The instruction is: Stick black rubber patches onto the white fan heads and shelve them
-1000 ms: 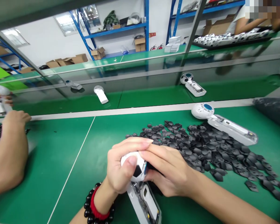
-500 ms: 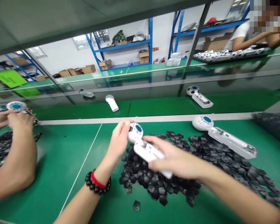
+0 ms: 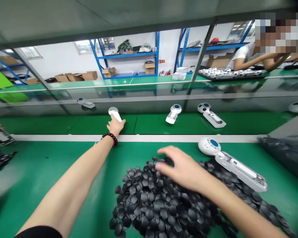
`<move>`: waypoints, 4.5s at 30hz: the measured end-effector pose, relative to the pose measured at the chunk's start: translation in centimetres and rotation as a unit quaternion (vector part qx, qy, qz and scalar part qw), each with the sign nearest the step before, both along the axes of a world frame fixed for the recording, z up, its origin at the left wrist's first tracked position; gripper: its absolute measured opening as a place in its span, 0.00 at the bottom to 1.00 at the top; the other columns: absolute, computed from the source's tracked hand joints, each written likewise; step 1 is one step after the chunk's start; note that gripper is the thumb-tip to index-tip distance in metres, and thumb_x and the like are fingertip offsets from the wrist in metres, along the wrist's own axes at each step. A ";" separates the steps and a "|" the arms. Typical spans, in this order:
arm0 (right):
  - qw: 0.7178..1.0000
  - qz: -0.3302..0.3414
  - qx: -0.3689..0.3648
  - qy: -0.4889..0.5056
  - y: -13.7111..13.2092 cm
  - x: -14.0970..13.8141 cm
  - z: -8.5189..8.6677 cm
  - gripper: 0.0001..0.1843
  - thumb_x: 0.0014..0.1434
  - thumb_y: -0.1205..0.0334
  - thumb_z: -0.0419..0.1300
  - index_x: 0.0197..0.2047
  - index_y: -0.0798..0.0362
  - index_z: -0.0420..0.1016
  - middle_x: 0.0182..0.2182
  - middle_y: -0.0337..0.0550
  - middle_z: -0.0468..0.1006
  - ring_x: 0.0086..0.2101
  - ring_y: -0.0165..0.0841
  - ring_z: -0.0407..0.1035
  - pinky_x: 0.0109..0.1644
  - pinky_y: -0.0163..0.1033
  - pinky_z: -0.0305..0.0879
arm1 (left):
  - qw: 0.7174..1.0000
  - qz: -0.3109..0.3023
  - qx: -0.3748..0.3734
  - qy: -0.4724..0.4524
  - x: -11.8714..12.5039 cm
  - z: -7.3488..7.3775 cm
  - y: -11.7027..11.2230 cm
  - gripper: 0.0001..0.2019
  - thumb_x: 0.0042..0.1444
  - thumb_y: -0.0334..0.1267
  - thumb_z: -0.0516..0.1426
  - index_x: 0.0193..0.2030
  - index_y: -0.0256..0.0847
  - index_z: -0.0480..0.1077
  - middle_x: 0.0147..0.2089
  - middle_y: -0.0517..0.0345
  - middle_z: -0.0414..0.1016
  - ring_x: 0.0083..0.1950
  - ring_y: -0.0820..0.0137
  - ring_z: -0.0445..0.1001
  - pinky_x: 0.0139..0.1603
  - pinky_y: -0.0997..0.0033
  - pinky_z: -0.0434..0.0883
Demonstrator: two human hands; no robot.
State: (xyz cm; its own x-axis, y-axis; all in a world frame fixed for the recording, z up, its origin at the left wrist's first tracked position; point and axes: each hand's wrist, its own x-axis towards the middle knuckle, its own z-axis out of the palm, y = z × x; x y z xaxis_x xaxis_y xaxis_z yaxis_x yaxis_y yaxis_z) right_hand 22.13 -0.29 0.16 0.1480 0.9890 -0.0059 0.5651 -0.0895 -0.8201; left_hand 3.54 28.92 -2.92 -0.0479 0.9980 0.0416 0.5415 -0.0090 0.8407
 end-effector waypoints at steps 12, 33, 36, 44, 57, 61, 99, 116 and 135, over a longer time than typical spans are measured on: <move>0.976 0.051 0.013 -0.211 -3.4 -2.1 -0.6 0.08 0.67 0.68 0.58 0.37 0.53 0.79 0.40 0.48 0.80 0.44 0.46 0.74 0.47 0.46 0.65 | 0.873 -0.159 -0.095 -0.452 -2.8 6.2 -12.8 0.17 0.61 0.46 0.56 0.50 0.38 0.73 0.53 0.49 0.78 0.52 0.63 0.77 0.54 0.59 0.77; 0.996 -0.059 0.066 0.021 -5.0 -0.3 0.2 0.17 0.69 0.57 0.52 0.49 0.57 0.79 0.34 0.46 0.84 0.30 0.34 0.78 0.36 0.38 0.76 | 0.773 -0.312 -0.368 -0.412 -1.3 2.5 -30.1 0.40 0.42 0.67 0.68 0.52 0.37 0.68 0.22 0.57 0.76 0.21 0.71 0.74 0.24 0.77 0.74; 0.996 -0.049 0.059 -0.034 -5.2 -0.1 0.2 0.15 0.69 0.60 0.53 0.50 0.55 0.80 0.39 0.47 0.84 0.38 0.38 0.79 0.44 0.42 0.75 | 0.793 -0.297 -0.351 -0.400 -1.3 2.3 -29.9 0.42 0.45 0.64 0.68 0.59 0.41 0.60 0.23 0.58 0.77 0.22 0.69 0.74 0.25 0.74 0.75; 0.981 0.068 -0.024 -0.180 -5.5 -0.4 -0.5 0.07 0.64 0.67 0.61 0.41 0.54 0.82 0.42 0.51 0.82 0.47 0.52 0.75 0.50 0.52 0.67 | 0.811 -0.209 -0.298 -0.458 -1.4 3.8 -28.8 0.38 0.42 0.62 0.69 0.52 0.39 0.65 0.30 0.55 0.81 0.19 0.71 0.72 0.22 0.71 0.75; 0.966 0.006 0.254 -0.057 -6.1 -2.8 1.1 0.13 0.70 0.70 0.51 0.47 0.55 0.77 0.40 0.42 0.78 0.39 0.29 0.75 0.43 0.33 0.71 | 0.812 -0.237 -0.329 -0.419 -1.1 2.3 -30.0 0.39 0.49 0.63 0.66 0.58 0.38 0.63 0.22 0.56 0.77 0.21 0.68 0.75 0.24 0.75 0.74; 0.935 -0.040 0.336 -0.101 -6.3 -3.6 0.9 0.11 0.67 0.72 0.59 0.51 0.57 0.76 0.40 0.42 0.81 0.38 0.30 0.77 0.45 0.31 0.73 | 0.809 -0.233 -0.333 -0.425 -1.1 2.2 -30.4 0.40 0.47 0.63 0.67 0.58 0.40 0.62 0.25 0.57 0.78 0.22 0.69 0.76 0.25 0.74 0.75; 0.909 0.045 0.388 -0.144 -7.1 -6.3 -1.2 0.25 0.65 0.56 0.66 0.60 0.60 0.69 0.53 0.58 0.77 0.51 0.43 0.73 0.52 0.48 0.73 | 0.918 -0.275 -0.007 -0.284 -2.6 3.2 -28.9 0.12 0.63 0.48 0.59 0.48 0.45 0.74 0.48 0.58 0.79 0.48 0.66 0.76 0.49 0.73 0.71; 0.942 0.090 0.320 0.041 -7.6 -8.3 -0.5 0.31 0.62 0.71 0.63 0.66 0.49 0.61 0.59 0.55 0.72 0.58 0.46 0.71 0.58 0.46 0.78 | 0.924 -0.292 0.170 -0.177 -3.6 4.7 -29.5 0.11 0.58 0.37 0.61 0.45 0.50 0.83 0.48 0.58 0.85 0.50 0.59 0.82 0.55 0.63 0.78; 0.926 0.107 0.339 0.124 -7.7 -6.3 1.6 0.13 0.66 0.72 0.60 0.52 0.53 0.79 0.48 0.45 0.82 0.47 0.32 0.78 0.48 0.32 0.77 | 0.868 -0.386 0.113 -0.291 -3.7 4.1 -30.3 0.18 0.66 0.46 0.59 0.61 0.51 0.71 0.58 0.55 0.78 0.56 0.62 0.78 0.57 0.66 0.74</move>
State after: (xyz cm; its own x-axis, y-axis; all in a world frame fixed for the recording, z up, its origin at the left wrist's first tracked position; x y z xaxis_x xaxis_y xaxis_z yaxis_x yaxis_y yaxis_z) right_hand 15.88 -7.95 1.80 0.0251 0.7841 0.6201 0.2973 0.5864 -0.7535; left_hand -0.17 -1.35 1.17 0.5533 0.7110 0.4340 -0.2156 -0.3811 0.8991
